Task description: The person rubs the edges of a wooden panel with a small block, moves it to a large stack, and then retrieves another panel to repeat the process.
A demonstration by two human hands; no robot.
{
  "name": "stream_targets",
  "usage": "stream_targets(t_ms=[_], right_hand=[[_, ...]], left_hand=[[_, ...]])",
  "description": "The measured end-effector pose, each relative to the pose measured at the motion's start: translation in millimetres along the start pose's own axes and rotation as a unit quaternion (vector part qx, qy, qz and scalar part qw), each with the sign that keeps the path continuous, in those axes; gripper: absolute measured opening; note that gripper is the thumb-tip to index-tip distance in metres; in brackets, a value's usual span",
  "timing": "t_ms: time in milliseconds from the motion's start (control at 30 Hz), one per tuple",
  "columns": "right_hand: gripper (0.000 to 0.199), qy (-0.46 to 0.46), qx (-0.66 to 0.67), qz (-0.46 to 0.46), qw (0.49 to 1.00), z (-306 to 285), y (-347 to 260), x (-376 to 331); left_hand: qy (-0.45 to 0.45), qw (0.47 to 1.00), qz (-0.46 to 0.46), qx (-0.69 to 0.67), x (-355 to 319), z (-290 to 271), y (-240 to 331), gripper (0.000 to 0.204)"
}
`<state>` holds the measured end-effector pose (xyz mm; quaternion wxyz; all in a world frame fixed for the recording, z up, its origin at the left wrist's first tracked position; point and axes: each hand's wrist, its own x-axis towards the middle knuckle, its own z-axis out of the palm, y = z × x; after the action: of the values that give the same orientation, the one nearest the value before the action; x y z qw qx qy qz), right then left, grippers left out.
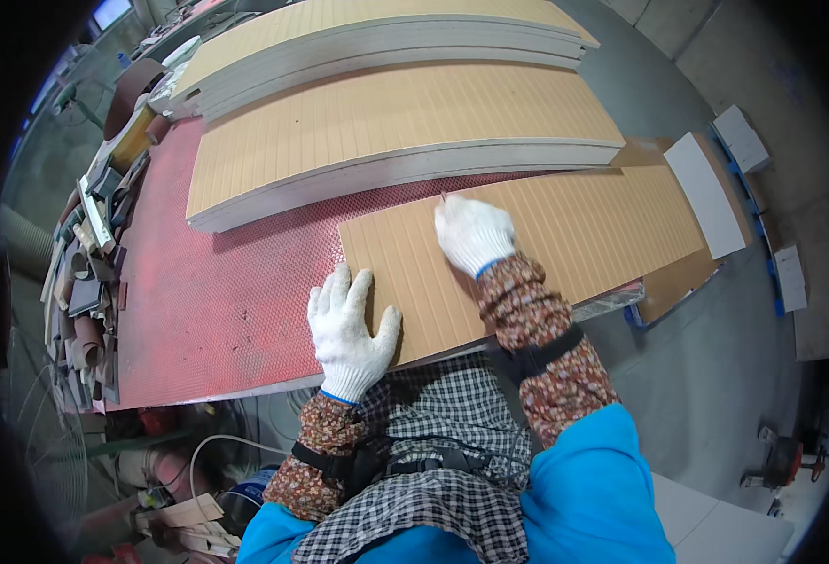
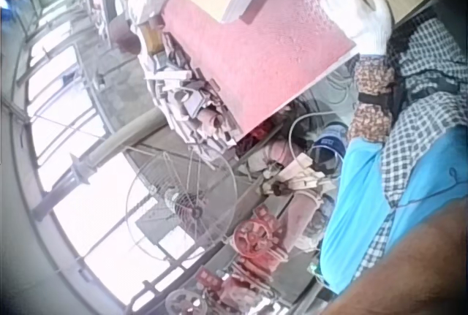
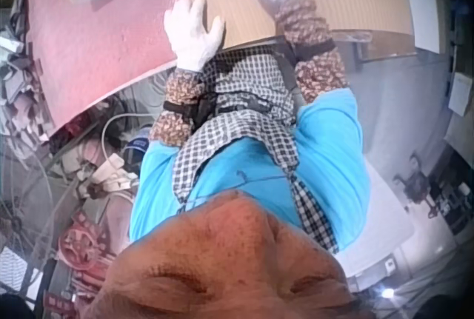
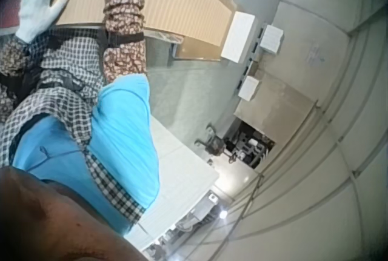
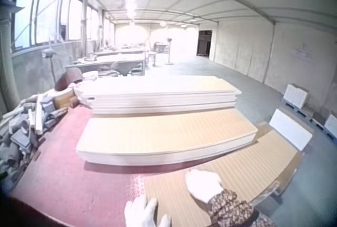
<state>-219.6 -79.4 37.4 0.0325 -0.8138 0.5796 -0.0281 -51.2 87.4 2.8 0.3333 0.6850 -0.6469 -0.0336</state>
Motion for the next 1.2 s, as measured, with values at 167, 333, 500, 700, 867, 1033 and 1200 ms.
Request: stream_targets(t_ms=[167,333,500,700,867,1033,1200], right_hand=[[0.044,0.016,-0.008,-0.003,1.000,0.4,7.4,-90.5],[0.035,0.066,0.001,0.001,0.998,5.8,8.6,-171.1],[0.032,0.068,-0.004,0.020,0.997,9.6,10.5,-191.5],[0.024,-0.060,-0.013,0.030,0.998,-0.8,2.5,-193.1],[0.029,0.021,-0.010,-0.023,0.999,4.6,-0.4,-197.1],[0.033,0.045,-0.032,-0.062,0.997,-0.8,-2.5,-182.6],[0.034,0.041,0.005,-0.043,0.998,7.6,-0.6,-129.4]], left_hand=[[0.004,1.000,0.002,0.012,-0.1,-0.6,-2.0,0.061],[0.006,1.000,-0.001,0.019,-2.5,1.1,-5.2,0.061],[0.000,1.000,0.002,0.020,-1.5,1.5,-2.9,0.061],[-0.001,1.000,0.002,0.014,-1.1,0.2,-1.5,0.062],[-0.005,1.000,0.000,0.016,-1.5,0.5,-3.9,0.062],[0.000,1.000,0.000,0.021,-0.8,0.7,-2.8,0.061],[0.001,1.000,0.003,0.016,1.1,-4.2,-0.9,0.062]])
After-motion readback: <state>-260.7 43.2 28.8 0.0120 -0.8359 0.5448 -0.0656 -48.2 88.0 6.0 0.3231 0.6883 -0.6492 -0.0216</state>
